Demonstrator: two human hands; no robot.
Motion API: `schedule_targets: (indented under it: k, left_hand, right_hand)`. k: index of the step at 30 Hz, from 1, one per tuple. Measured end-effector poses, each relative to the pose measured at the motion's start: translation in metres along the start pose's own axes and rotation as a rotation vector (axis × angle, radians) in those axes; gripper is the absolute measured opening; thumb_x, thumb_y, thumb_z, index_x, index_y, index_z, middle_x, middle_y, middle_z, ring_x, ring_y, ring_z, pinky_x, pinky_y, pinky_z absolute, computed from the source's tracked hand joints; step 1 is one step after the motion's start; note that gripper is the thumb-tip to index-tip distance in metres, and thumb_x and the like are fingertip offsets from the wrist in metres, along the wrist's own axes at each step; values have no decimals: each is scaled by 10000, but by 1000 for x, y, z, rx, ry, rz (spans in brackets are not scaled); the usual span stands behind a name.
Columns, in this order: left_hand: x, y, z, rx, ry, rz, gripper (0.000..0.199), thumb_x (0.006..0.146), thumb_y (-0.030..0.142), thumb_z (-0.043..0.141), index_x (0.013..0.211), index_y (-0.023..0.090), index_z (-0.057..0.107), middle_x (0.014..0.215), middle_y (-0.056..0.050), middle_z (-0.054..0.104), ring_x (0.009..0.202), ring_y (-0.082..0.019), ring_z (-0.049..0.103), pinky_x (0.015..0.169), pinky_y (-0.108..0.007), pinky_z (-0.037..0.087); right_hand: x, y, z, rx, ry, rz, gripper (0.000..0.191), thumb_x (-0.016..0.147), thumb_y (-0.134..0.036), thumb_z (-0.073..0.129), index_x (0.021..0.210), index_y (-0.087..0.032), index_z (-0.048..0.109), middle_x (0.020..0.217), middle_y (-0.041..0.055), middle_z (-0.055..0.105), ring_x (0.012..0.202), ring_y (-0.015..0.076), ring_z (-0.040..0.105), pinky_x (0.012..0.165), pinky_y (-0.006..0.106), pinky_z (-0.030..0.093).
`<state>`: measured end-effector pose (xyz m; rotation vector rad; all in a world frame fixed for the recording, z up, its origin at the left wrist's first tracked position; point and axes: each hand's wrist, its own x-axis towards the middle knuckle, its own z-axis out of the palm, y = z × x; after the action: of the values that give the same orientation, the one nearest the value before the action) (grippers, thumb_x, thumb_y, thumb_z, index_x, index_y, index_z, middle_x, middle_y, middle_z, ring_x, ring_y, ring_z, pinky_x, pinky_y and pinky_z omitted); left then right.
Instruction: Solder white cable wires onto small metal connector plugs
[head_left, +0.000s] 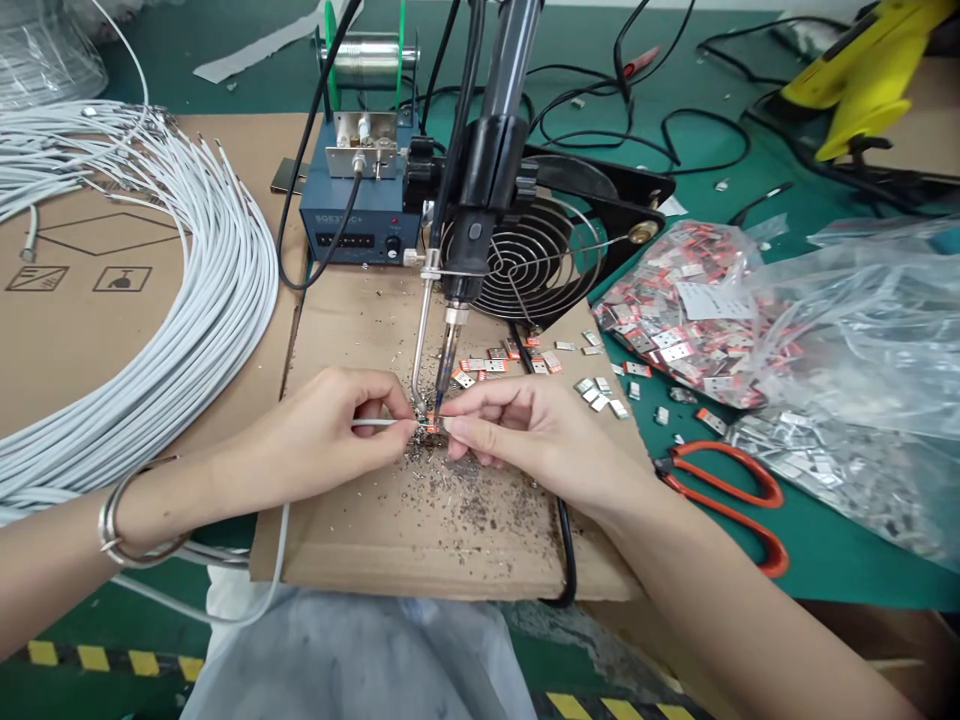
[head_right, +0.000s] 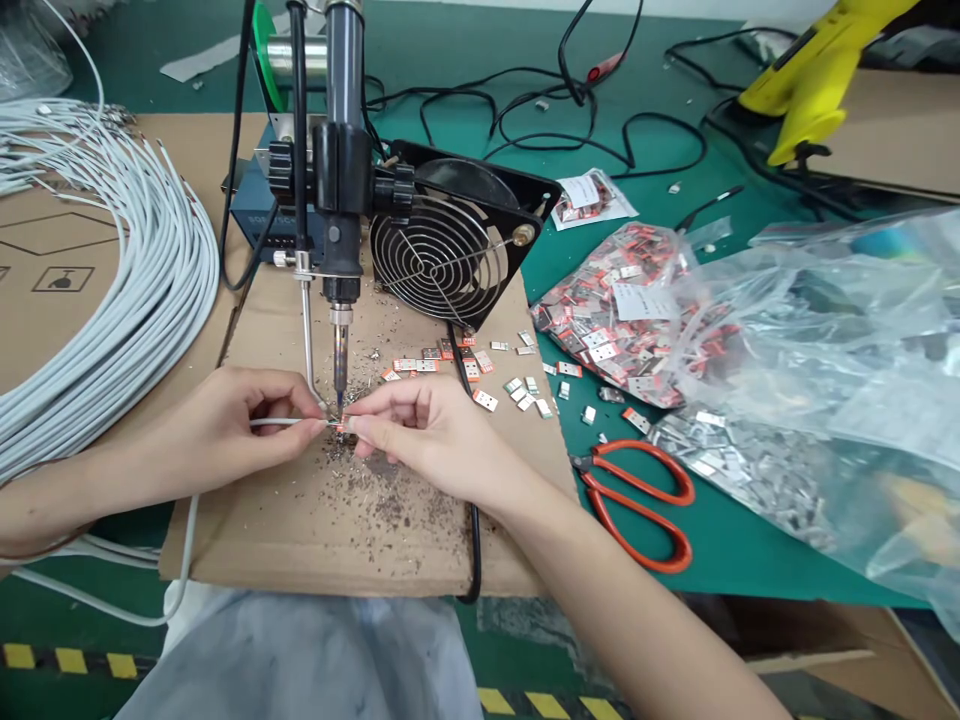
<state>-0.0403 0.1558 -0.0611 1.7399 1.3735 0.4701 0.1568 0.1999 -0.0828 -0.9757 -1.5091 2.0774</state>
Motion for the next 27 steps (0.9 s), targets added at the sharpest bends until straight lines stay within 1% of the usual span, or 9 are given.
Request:
schedule_targets:
  k: [6, 11, 20, 27]
  left_hand:
    - [-1, 1, 0, -6, 13, 11, 114, 791, 204, 522, 766, 165, 627, 577, 42, 499, 512, -53, 364, 463, -163, 301]
    - [-3, 2, 0, -23, 19, 23, 106, 788, 188, 528, 768, 170, 631, 579, 50, 510, 507, -46, 369, 458, -153, 301]
    - [-3, 0, 1, -27, 30, 26, 102, 791, 199, 535, 753, 166, 624, 554, 48, 480, 495, -47, 349, 446, -157, 288]
    - [-1, 0, 1, -40, 18, 20, 108, 792, 201, 534, 750, 163, 626, 561, 40, 475, 500, -52, 352, 447, -159, 291]
  right_hand:
    - [0, -1, 0, 40, 0, 6, 76, 756, -148, 648, 796, -86, 635, 614, 24, 626, 496, 32, 512, 468, 102, 409]
    - [-1, 1, -2, 48, -21, -3, 89, 778, -167, 645, 821, -89, 643, 623, 20, 628, 516, 27, 525, 471, 87, 405]
    - [0, -1, 0, 71, -10, 24, 82, 771, -153, 648, 809, -81, 636, 619, 22, 627, 510, 27, 515, 468, 96, 400]
    - [-2, -2, -1, 63, 3, 42, 133, 756, -196, 666, 815, -80, 641, 621, 31, 624, 513, 38, 516, 465, 120, 394]
